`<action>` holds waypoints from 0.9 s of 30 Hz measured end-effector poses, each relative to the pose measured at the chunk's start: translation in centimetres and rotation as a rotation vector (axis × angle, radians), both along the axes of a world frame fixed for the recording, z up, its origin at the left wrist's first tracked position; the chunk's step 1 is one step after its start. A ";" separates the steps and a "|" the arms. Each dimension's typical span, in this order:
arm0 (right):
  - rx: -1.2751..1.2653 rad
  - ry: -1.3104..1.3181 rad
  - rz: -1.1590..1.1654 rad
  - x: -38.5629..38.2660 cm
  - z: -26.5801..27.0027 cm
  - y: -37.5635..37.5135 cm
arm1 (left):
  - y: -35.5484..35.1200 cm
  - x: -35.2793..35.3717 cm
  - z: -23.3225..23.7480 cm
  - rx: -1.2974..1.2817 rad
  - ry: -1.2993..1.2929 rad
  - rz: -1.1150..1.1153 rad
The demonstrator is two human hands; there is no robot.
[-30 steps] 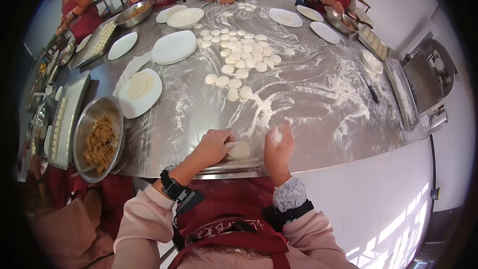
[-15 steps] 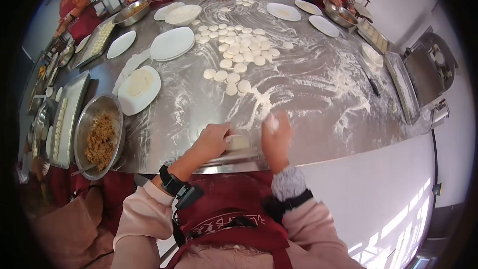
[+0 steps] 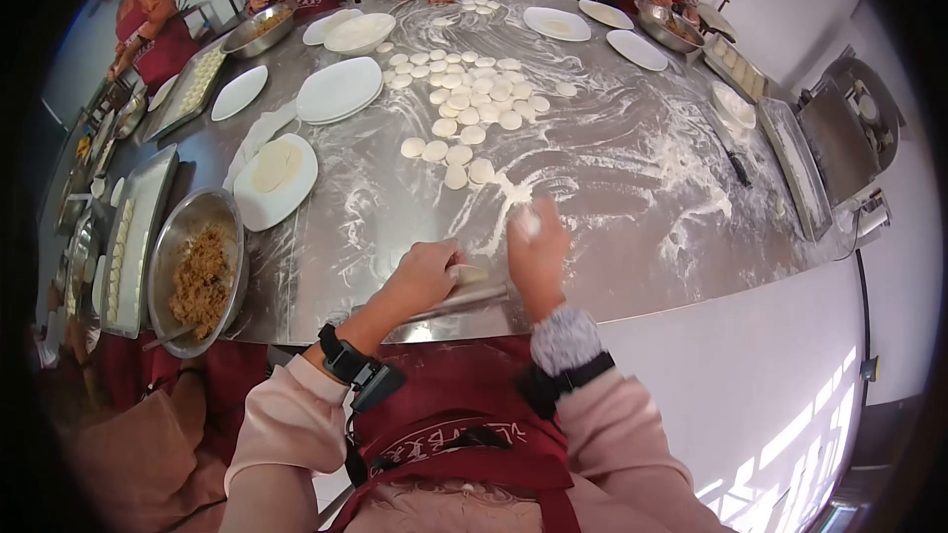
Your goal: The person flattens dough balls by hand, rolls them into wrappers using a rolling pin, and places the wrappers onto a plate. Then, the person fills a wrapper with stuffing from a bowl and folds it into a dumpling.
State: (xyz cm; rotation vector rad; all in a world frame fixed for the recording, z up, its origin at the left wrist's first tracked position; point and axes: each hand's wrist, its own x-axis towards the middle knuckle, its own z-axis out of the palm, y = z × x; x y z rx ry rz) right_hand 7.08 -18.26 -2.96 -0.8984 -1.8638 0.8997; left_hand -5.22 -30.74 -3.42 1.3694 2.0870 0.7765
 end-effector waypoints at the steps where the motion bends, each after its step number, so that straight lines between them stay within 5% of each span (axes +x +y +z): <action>1: 0.116 -0.010 0.009 -1.7 0.9 0.5 | 0.8 0.1 -0.6 0.055 0.056 0.056; 6: 0.158 0.009 -0.027 -3.3 1.0 0.7 | 2.2 0.0 -1.2 0.226 0.028 0.177; 8: -0.067 -0.043 -0.017 0.0 0.3 0.1 | 1.2 -0.3 -0.7 0.090 0.180 -0.028; 11: 0.011 0.086 -0.006 3.6 -1.0 -1.7 | -0.2 -0.8 0.6 0.028 0.006 0.073; 21: 0.128 -0.039 -0.039 -2.8 0.3 1.1 | 1.9 0.3 -1.3 0.268 0.020 0.196; 24: -0.054 -0.006 -0.033 1.7 0.1 -1.0 | 0.4 -0.4 0.2 0.129 0.097 0.046; 27: 0.061 -0.010 -0.043 1.6 0.2 -1.1 | -0.2 0.0 -1.1 0.066 -0.102 0.049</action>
